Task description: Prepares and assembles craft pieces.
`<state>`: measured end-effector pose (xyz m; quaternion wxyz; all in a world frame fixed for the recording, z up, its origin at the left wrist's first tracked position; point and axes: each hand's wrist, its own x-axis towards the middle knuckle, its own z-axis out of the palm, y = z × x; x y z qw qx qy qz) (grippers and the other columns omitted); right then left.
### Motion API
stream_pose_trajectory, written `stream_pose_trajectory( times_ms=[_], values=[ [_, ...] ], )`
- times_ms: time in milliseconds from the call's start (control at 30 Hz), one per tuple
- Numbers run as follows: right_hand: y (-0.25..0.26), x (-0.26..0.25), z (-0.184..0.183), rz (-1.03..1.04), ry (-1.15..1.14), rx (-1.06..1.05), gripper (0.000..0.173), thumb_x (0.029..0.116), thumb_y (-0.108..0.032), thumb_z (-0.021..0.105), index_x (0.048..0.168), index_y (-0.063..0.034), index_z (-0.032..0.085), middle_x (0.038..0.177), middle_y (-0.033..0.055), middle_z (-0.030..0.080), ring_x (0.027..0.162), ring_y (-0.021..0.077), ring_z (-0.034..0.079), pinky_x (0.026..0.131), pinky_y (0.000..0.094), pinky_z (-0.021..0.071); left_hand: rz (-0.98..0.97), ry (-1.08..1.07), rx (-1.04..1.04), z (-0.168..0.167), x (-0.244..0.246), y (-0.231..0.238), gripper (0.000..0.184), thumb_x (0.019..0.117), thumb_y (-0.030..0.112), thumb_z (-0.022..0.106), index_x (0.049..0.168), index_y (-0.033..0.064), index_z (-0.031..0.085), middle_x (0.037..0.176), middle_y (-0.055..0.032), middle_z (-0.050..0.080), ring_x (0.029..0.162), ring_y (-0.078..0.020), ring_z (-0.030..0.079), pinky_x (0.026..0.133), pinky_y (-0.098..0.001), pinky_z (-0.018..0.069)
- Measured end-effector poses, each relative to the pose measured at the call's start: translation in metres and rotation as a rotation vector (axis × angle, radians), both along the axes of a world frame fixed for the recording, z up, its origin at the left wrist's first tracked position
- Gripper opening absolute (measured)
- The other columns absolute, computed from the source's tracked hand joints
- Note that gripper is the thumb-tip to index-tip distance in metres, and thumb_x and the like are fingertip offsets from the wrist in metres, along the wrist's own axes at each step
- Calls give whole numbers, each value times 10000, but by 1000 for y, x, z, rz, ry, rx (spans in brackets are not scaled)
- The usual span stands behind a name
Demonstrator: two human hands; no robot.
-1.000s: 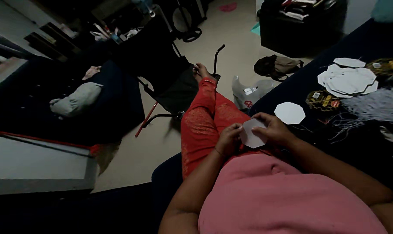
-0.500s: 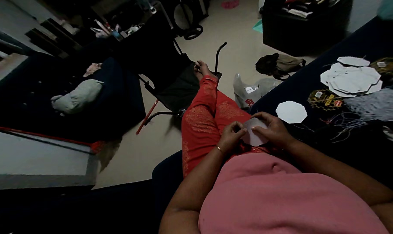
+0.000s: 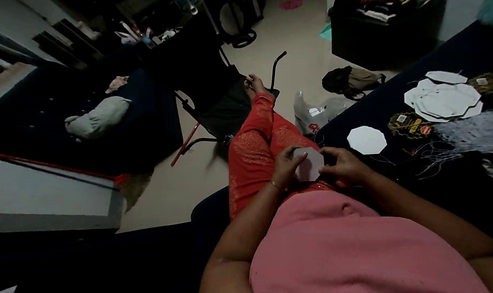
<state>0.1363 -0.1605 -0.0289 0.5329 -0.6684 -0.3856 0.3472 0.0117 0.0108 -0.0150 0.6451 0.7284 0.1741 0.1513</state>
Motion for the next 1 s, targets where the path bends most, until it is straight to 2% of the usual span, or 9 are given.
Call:
stream_pose_trajectory(
  times_ms=[33, 167, 333, 433, 533, 633, 767, 833, 1000],
  values=[
    [0, -1, 1, 16, 1, -14, 380, 849, -6, 729, 1215, 17, 631, 1018, 102, 688, 845, 124, 664, 787, 315, 573, 18, 15, -2, 1, 0, -1, 183, 965, 45, 651, 1105, -72, 674, 1025, -117, 706, 944, -105, 669, 908, -309, 556],
    [0, -5, -1, -45, 44, 31, 298, 901, -49, 712, 1189, 4, 656, 1055, 95, 693, 878, 118, 682, 781, 299, 590, 18, 56, -40, -1, 0, -1, 142, 976, 29, 628, 1060, -73, 681, 961, -101, 706, 891, -87, 665, 880, -294, 558],
    [4, -6, -8, -168, 36, 114, 123, 924, -74, 697, 1031, -14, 698, 940, 43, 708, 844, 78, 673, 803, 276, 573, 8, 67, -53, -1, 2, -3, 131, 978, 39, 623, 1028, -66, 683, 923, -83, 706, 863, -82, 668, 859, -292, 564],
    [5, -8, -9, -196, 41, 131, 100, 917, -66, 706, 1002, -15, 690, 898, 31, 697, 789, 67, 658, 752, 262, 568, 19, 76, -77, -2, 3, -3, 121, 975, 39, 625, 1012, -61, 681, 891, -72, 703, 838, -83, 669, 840, -294, 568],
    [5, -12, -4, -181, 101, 111, 98, 941, -55, 674, 1021, 1, 660, 881, 40, 668, 672, 72, 635, 615, 244, 565, 19, 109, -57, -2, 3, -3, 131, 973, 59, 636, 1015, -55, 686, 887, -72, 697, 835, -89, 662, 838, -302, 560],
    [5, -14, -1, -177, 133, 126, 69, 946, -41, 665, 997, 5, 657, 888, 48, 676, 753, 99, 677, 720, 275, 605, 9, 122, -47, -1, 4, -3, 143, 972, 70, 637, 1020, -55, 687, 893, -84, 700, 839, -103, 667, 839, -315, 565],
    [7, -18, 3, -235, 130, 98, 153, 993, -160, 659, 943, -16, 667, 828, 21, 666, 710, 82, 676, 685, 278, 613, -35, 91, 33, -1, 2, -6, 159, 968, 71, 635, 1032, -60, 696, 928, -98, 711, 867, -99, 671, 865, -316, 560],
    [7, -18, 5, -257, 88, 68, 149, 983, -152, 659, 920, -19, 681, 805, 12, 662, 698, 61, 651, 680, 258, 583, -52, 80, 71, 1, 1, -7, 163, 971, 72, 628, 1042, -58, 698, 944, -99, 715, 887, -95, 671, 879, -312, 556],
    [3, -16, 7, -200, 87, 53, 131, 969, -95, 651, 1012, 24, 682, 898, 54, 684, 749, 62, 655, 727, 247, 577, -36, 97, 81, 3, -1, -3, 156, 974, 65, 616, 1037, -57, 691, 930, -78, 709, 868, -87, 673, 860, -299, 565]
  ],
)
